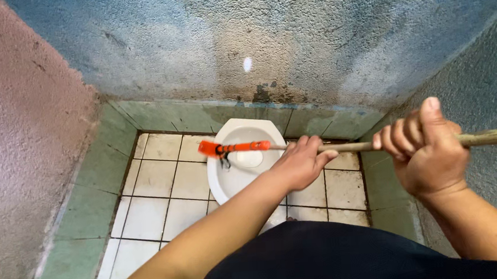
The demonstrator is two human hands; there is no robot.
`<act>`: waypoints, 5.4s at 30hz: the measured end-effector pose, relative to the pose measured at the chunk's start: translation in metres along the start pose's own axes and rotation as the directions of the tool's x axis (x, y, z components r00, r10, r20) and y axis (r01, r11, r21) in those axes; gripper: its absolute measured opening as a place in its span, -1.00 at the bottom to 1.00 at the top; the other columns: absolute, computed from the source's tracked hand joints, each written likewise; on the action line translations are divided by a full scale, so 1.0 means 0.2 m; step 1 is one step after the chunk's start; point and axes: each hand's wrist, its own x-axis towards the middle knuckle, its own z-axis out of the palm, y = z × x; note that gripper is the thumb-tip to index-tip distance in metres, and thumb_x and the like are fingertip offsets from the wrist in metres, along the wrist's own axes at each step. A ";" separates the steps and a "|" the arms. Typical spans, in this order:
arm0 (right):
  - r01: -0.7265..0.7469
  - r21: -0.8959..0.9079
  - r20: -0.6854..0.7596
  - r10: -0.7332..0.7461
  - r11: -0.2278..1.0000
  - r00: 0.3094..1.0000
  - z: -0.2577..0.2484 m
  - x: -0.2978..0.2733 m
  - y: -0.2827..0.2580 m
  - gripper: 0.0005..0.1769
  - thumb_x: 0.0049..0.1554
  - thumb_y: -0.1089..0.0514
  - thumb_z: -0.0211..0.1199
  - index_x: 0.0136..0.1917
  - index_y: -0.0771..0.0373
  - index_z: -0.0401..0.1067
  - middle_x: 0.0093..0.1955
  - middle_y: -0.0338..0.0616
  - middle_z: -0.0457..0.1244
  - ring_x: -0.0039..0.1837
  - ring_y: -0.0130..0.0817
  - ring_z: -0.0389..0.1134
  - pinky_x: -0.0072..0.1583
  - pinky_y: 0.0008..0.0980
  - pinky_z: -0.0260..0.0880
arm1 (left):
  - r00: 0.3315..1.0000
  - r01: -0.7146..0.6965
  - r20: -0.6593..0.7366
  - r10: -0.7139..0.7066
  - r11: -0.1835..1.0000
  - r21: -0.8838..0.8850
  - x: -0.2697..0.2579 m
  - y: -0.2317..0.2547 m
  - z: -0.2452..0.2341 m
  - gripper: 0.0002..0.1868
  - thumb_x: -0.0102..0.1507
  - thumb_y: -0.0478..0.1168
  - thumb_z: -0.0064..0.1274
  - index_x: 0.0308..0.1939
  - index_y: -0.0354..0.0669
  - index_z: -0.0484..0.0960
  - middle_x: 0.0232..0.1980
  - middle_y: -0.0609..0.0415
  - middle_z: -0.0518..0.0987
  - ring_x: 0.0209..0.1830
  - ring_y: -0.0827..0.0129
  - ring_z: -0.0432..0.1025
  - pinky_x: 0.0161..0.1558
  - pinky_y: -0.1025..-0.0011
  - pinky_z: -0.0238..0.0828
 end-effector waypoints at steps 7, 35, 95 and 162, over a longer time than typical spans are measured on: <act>-0.023 -0.013 0.080 0.024 1.000 0.996 -0.09 0.15 -0.03 -0.30 0.50 -0.17 -0.26 -0.46 0.04 -0.11 -0.51 -0.26 -0.22 -0.40 -0.31 -0.20 -0.04 -0.06 0.13 | 0.996 0.085 -0.028 -0.085 0.996 0.000 0.12 0.07 -0.01 -0.29 0.34 0.37 -0.31 0.22 -0.15 0.40 0.24 -0.26 0.44 0.18 -0.26 0.34 0.23 -0.06 0.24; 0.137 -0.162 -0.103 -0.155 0.977 0.983 -0.09 -0.10 0.01 -0.35 0.43 -0.19 -0.11 -0.46 0.05 -0.05 -0.50 -0.26 -0.19 -0.41 -0.34 -0.15 -0.07 -0.07 0.21 | 0.926 -0.313 0.227 0.300 0.949 0.022 0.40 -0.03 0.12 -0.37 0.38 0.34 -0.33 0.14 -0.11 0.39 0.18 -0.19 0.43 0.23 -0.12 0.36 0.24 -0.06 0.22; 0.309 -0.691 0.443 0.046 0.653 0.895 0.24 0.12 0.38 -0.53 0.31 0.04 0.03 -0.37 0.32 0.33 -0.45 -0.06 0.18 -0.38 -0.21 0.21 -0.23 -0.25 0.24 | 0.989 -0.123 0.019 0.147 0.887 -0.445 0.06 -0.34 0.25 -0.76 0.38 -0.20 -0.09 0.01 -0.16 0.64 0.08 -0.05 0.67 0.08 0.29 0.51 0.14 0.29 0.45; -0.266 -0.498 -0.105 0.247 0.825 0.963 0.41 0.33 0.60 -0.28 0.36 -0.27 -0.09 -0.46 0.16 0.38 -0.46 -0.22 0.28 -0.35 -0.37 0.28 -0.17 -0.31 0.32 | 0.903 0.421 0.113 -0.414 0.906 -0.044 0.12 -0.21 -0.19 -0.49 0.30 0.21 -0.22 0.07 0.06 0.66 0.15 -0.10 0.64 0.19 -0.02 0.51 0.15 0.07 0.40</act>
